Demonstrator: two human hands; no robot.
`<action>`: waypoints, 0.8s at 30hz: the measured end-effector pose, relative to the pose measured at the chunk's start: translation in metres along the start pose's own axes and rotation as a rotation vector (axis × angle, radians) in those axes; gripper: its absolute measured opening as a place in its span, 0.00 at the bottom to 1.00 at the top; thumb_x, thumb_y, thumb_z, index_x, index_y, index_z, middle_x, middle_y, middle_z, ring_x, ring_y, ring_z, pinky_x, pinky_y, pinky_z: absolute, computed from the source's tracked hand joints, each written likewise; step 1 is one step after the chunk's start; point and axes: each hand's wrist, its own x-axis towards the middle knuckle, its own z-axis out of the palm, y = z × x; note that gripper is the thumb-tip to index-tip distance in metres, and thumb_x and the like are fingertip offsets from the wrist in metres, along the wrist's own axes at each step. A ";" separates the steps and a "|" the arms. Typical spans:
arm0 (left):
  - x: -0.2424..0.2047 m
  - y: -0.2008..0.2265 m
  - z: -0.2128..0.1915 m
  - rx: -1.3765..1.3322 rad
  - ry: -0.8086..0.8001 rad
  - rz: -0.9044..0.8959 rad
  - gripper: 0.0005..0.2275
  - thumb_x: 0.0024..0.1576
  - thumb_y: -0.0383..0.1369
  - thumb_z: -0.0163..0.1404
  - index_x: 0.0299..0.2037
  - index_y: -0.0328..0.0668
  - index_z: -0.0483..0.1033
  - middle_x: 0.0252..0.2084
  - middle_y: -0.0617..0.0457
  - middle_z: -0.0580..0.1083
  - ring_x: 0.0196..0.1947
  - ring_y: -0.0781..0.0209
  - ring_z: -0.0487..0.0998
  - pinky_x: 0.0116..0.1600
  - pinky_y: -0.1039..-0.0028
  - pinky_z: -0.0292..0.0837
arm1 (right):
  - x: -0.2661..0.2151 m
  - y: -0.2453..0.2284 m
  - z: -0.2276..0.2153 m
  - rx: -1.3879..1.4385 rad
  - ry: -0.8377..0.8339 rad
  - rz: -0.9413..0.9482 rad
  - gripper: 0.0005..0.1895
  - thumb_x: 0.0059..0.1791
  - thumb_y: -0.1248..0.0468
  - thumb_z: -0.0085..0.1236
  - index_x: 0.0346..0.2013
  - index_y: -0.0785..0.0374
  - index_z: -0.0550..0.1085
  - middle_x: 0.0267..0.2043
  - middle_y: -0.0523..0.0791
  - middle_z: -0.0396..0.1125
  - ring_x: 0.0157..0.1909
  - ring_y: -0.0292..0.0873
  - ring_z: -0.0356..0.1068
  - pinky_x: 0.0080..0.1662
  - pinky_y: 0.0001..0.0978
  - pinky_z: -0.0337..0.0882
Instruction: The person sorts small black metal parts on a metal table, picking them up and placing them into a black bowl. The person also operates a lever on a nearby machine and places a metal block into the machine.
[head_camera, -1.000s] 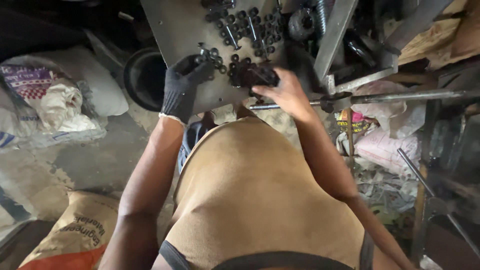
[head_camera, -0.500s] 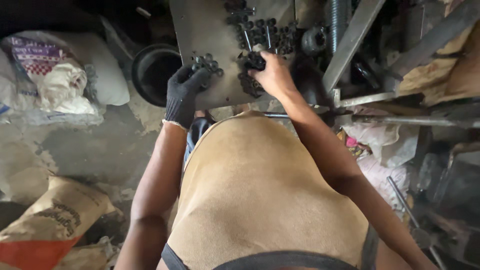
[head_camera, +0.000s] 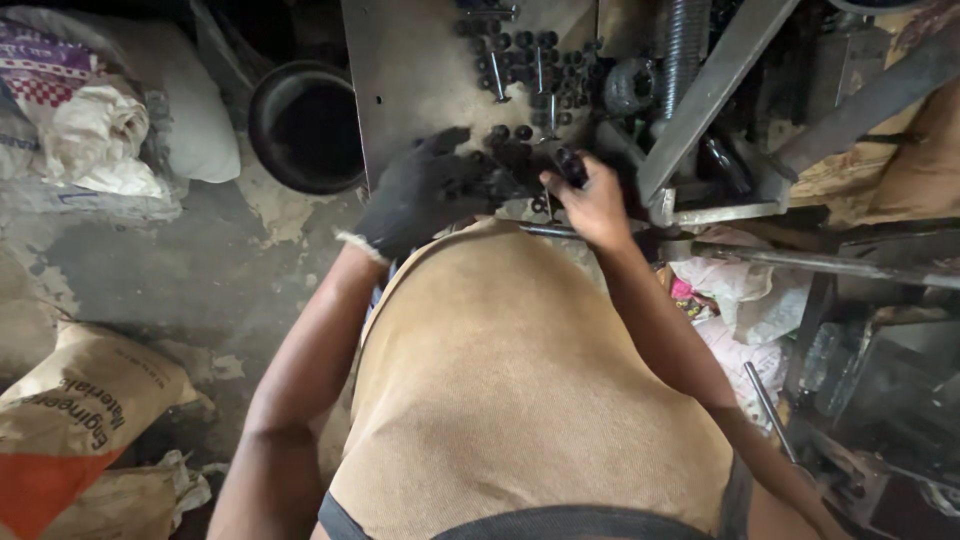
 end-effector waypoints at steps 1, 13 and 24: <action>0.006 0.000 0.008 0.080 0.000 -0.007 0.17 0.48 0.39 0.65 0.47 0.46 0.84 0.59 0.36 0.73 0.49 0.38 0.78 0.53 0.56 0.74 | 0.001 0.007 0.002 -0.001 -0.009 -0.007 0.16 0.50 0.60 0.68 0.46 0.69 0.77 0.38 0.44 0.74 0.40 0.34 0.69 0.46 0.30 0.71; 0.021 -0.007 0.032 0.177 0.015 -0.166 0.15 0.47 0.41 0.65 0.40 0.44 0.84 0.43 0.46 0.78 0.45 0.46 0.79 0.52 0.57 0.74 | 0.029 0.032 0.033 0.602 0.032 0.392 0.12 0.49 0.62 0.68 0.43 0.61 0.76 0.26 0.39 0.62 0.19 0.34 0.52 0.22 0.28 0.51; -0.034 -0.008 -0.013 -0.832 0.397 -0.574 0.16 0.52 0.22 0.58 0.52 0.32 0.78 0.42 0.51 0.80 0.41 0.66 0.80 0.49 0.76 0.78 | 0.021 -0.027 0.013 1.124 -0.198 0.223 0.15 0.54 0.67 0.61 0.55 0.67 0.73 0.49 0.47 0.73 0.49 0.44 0.77 0.52 0.41 0.80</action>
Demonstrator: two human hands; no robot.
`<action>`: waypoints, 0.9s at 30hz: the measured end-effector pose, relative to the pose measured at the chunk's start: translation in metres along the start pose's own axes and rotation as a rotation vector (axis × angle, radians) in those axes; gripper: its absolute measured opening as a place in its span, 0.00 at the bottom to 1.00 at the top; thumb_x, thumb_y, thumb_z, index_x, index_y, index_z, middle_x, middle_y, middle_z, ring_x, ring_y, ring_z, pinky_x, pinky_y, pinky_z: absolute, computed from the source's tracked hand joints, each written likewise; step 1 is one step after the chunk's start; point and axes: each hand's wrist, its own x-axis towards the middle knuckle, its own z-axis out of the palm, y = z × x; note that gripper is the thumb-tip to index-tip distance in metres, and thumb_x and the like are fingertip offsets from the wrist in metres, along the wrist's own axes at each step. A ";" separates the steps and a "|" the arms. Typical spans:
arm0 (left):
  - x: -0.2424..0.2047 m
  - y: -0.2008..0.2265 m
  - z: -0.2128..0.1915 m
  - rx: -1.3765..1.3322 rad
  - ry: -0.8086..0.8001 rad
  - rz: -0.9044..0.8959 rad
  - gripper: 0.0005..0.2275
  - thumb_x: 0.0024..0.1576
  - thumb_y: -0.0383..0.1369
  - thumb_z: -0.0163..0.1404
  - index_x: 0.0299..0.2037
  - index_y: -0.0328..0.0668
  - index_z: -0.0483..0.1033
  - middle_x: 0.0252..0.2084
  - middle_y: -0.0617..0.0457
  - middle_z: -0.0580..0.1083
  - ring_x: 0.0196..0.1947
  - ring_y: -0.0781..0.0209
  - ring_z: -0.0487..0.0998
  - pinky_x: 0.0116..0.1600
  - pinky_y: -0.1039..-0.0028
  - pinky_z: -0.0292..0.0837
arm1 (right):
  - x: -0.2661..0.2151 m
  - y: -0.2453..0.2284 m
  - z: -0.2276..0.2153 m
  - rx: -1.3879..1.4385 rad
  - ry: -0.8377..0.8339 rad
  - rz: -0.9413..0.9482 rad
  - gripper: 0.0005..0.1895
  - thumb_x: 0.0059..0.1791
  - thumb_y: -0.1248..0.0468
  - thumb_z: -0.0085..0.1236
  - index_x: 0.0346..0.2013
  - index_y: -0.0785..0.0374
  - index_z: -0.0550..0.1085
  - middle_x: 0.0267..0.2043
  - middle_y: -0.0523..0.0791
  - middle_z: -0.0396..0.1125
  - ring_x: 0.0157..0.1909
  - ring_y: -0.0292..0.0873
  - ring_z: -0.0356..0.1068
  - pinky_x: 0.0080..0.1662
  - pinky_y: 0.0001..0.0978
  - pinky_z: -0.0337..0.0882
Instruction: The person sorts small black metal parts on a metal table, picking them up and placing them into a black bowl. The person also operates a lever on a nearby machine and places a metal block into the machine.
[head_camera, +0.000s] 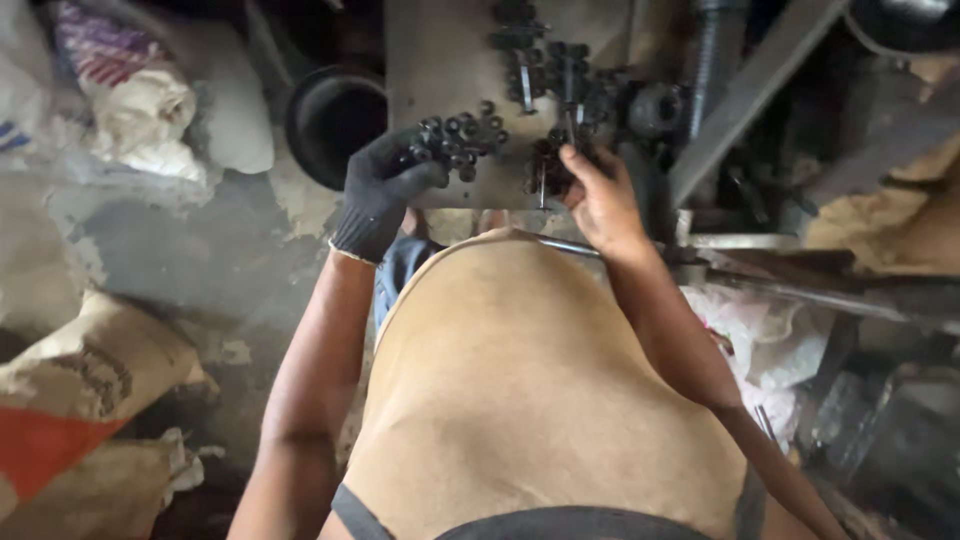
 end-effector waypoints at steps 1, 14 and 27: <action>-0.004 0.000 -0.008 -0.014 0.039 0.055 0.16 0.53 0.21 0.58 0.52 0.31 0.78 0.43 0.51 0.80 0.42 0.66 0.80 0.51 0.76 0.78 | 0.001 -0.007 0.011 0.009 -0.057 0.057 0.15 0.55 0.66 0.59 0.56 0.67 0.72 0.49 0.48 0.73 0.49 0.45 0.77 0.51 0.43 0.79; 0.010 -0.068 -0.132 0.144 0.496 0.193 0.17 0.53 0.25 0.62 0.53 0.29 0.78 0.45 0.48 0.82 0.43 0.65 0.82 0.49 0.75 0.80 | 0.076 0.049 0.152 -0.176 -0.510 0.542 0.32 0.54 0.66 0.51 0.71 0.64 0.52 0.66 0.55 0.62 0.62 0.54 0.70 0.62 0.48 0.75; 0.020 -0.056 -0.069 0.767 0.438 0.452 0.13 0.59 0.31 0.58 0.52 0.34 0.77 0.51 0.39 0.78 0.52 0.41 0.78 0.56 0.60 0.72 | 0.002 -0.006 0.028 -1.294 0.084 -0.220 0.16 0.57 0.60 0.56 0.60 0.54 0.74 0.52 0.48 0.75 0.47 0.44 0.78 0.48 0.36 0.78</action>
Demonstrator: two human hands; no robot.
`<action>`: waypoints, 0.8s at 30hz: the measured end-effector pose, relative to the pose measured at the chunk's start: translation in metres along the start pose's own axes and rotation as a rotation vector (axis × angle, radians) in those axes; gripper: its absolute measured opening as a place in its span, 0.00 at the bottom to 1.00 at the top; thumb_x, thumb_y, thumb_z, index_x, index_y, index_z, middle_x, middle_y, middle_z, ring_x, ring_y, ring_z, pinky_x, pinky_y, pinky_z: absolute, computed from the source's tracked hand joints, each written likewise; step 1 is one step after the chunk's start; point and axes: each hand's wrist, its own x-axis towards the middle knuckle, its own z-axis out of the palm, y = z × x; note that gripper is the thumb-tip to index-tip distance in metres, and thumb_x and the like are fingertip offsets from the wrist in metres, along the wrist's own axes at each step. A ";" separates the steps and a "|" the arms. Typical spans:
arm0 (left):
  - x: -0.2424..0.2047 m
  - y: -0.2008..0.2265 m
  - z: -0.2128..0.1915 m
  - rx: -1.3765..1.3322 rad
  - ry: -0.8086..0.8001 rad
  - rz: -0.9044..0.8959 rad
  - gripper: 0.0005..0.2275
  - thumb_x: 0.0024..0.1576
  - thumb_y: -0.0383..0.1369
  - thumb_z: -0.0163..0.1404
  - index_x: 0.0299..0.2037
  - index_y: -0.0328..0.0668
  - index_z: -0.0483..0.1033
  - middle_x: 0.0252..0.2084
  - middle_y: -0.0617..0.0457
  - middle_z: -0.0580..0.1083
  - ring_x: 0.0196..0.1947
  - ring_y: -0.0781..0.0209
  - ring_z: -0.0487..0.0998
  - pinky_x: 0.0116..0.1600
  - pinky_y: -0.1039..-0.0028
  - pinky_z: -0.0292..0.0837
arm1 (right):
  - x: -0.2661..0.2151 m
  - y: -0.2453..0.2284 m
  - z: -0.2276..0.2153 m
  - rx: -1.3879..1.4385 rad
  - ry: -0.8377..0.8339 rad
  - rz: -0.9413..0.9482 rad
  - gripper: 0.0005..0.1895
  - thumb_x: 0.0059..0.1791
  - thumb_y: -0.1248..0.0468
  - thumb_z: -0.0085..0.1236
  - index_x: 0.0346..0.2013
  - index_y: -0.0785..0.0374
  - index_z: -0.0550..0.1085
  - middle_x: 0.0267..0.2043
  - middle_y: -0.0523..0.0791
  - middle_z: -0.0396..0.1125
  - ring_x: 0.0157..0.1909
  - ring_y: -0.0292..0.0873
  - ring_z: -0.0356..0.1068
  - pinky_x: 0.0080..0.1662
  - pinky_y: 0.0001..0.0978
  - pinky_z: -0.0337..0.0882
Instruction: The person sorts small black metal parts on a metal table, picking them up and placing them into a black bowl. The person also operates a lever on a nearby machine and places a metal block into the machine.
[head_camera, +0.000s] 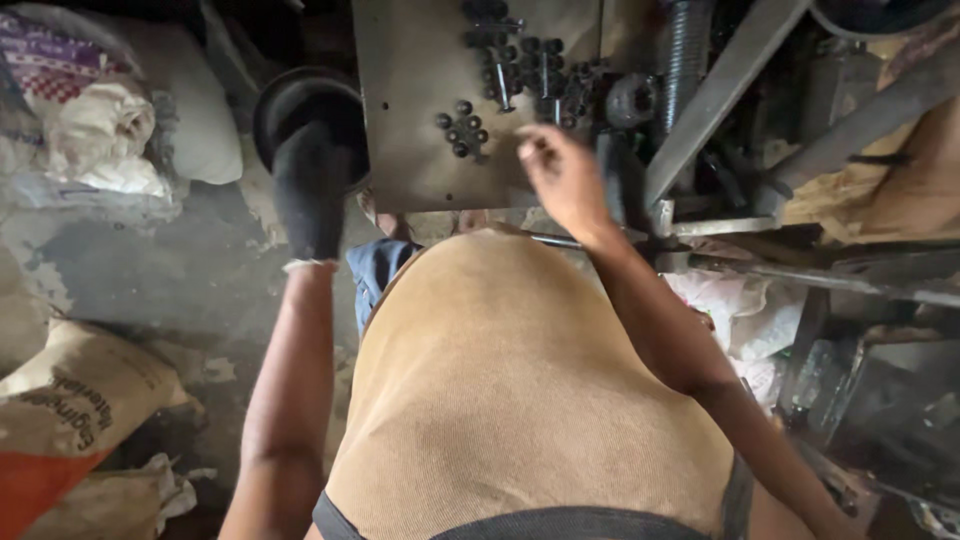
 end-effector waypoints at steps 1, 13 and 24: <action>0.000 0.022 0.003 -0.015 -0.067 0.088 0.13 0.61 0.31 0.57 0.54 0.36 0.77 0.53 0.41 0.77 0.54 0.42 0.77 0.59 0.59 0.72 | -0.001 0.010 -0.006 -0.141 0.190 0.020 0.15 0.57 0.59 0.59 0.60 0.51 0.75 0.53 0.47 0.75 0.48 0.44 0.77 0.50 0.36 0.77; 0.037 0.116 0.107 0.429 -0.340 0.711 0.30 0.49 0.45 0.63 0.61 0.43 0.73 0.55 0.44 0.70 0.53 0.41 0.69 0.53 0.49 0.65 | 0.069 0.034 0.006 -0.778 0.243 -0.095 0.43 0.48 0.45 0.65 0.72 0.53 0.59 0.71 0.62 0.47 0.66 0.74 0.50 0.54 0.69 0.62; 0.006 0.070 0.064 0.403 -0.201 0.663 0.24 0.58 0.41 0.62 0.64 0.53 0.72 0.63 0.50 0.69 0.64 0.46 0.68 0.66 0.53 0.64 | 0.008 0.047 0.030 -0.538 0.314 -0.509 0.26 0.51 0.57 0.65 0.62 0.58 0.68 0.71 0.53 0.53 0.71 0.63 0.54 0.64 0.63 0.61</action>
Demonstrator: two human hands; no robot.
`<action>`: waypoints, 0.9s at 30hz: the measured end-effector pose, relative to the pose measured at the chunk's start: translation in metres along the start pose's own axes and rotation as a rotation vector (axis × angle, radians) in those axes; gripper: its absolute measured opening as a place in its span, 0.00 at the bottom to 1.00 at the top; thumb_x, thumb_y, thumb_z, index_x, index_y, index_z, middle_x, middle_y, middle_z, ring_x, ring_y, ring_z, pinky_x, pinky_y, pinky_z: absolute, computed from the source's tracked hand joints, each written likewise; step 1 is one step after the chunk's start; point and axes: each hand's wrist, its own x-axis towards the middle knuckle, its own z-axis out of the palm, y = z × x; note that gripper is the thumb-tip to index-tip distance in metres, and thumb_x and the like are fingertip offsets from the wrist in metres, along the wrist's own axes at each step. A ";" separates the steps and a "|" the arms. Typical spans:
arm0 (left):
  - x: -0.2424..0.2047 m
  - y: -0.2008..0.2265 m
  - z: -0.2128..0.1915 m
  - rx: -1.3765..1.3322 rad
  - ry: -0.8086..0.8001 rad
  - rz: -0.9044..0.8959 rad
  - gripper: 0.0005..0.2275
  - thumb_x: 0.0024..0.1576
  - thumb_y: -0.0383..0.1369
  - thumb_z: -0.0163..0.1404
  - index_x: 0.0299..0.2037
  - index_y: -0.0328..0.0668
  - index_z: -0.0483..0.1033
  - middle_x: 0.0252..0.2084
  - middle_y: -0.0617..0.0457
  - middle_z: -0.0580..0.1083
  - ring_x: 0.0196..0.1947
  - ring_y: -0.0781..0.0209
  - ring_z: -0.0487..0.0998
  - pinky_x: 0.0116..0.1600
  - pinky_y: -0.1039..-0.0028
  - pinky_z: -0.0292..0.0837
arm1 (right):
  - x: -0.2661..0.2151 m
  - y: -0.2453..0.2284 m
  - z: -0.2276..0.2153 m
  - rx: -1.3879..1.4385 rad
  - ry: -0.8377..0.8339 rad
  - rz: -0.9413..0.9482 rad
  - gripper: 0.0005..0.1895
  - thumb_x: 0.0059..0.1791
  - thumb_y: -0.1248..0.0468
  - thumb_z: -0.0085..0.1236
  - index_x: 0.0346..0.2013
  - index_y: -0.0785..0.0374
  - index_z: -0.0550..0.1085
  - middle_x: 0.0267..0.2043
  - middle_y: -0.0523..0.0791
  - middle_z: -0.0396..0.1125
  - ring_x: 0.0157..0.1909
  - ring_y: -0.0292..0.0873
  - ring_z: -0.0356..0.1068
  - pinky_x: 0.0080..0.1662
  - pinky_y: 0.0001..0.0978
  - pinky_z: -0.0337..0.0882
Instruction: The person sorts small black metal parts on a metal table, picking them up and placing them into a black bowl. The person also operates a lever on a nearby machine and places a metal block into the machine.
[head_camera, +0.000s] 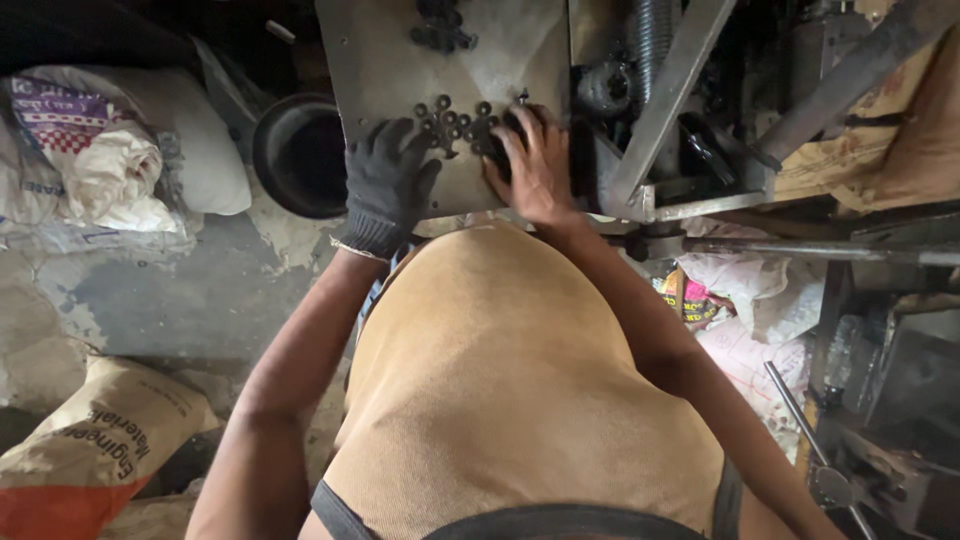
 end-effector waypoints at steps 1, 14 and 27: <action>0.003 0.001 -0.002 -0.055 -0.012 -0.014 0.26 0.57 0.43 0.63 0.65 0.51 0.72 0.62 0.47 0.68 0.64 0.43 0.67 0.66 0.51 0.63 | 0.003 -0.001 -0.002 0.034 0.001 -0.033 0.27 0.51 0.58 0.65 0.62 0.58 0.68 0.72 0.52 0.53 0.72 0.62 0.54 0.66 0.62 0.62; 0.016 0.009 -0.017 0.190 -0.078 -0.274 0.31 0.50 0.47 0.62 0.63 0.48 0.69 0.67 0.36 0.61 0.66 0.27 0.62 0.67 0.41 0.55 | 0.020 -0.017 0.002 0.033 -0.065 -0.167 0.30 0.51 0.55 0.67 0.66 0.56 0.71 0.70 0.51 0.57 0.73 0.62 0.50 0.65 0.61 0.56; -0.040 -0.059 0.045 -1.269 0.684 -1.082 0.17 0.64 0.37 0.54 0.59 0.38 0.76 0.55 0.45 0.78 0.48 0.62 0.77 0.52 0.72 0.75 | 0.071 -0.078 0.045 0.198 -0.145 -0.429 0.27 0.50 0.55 0.67 0.63 0.56 0.74 0.66 0.49 0.60 0.72 0.56 0.53 0.67 0.55 0.56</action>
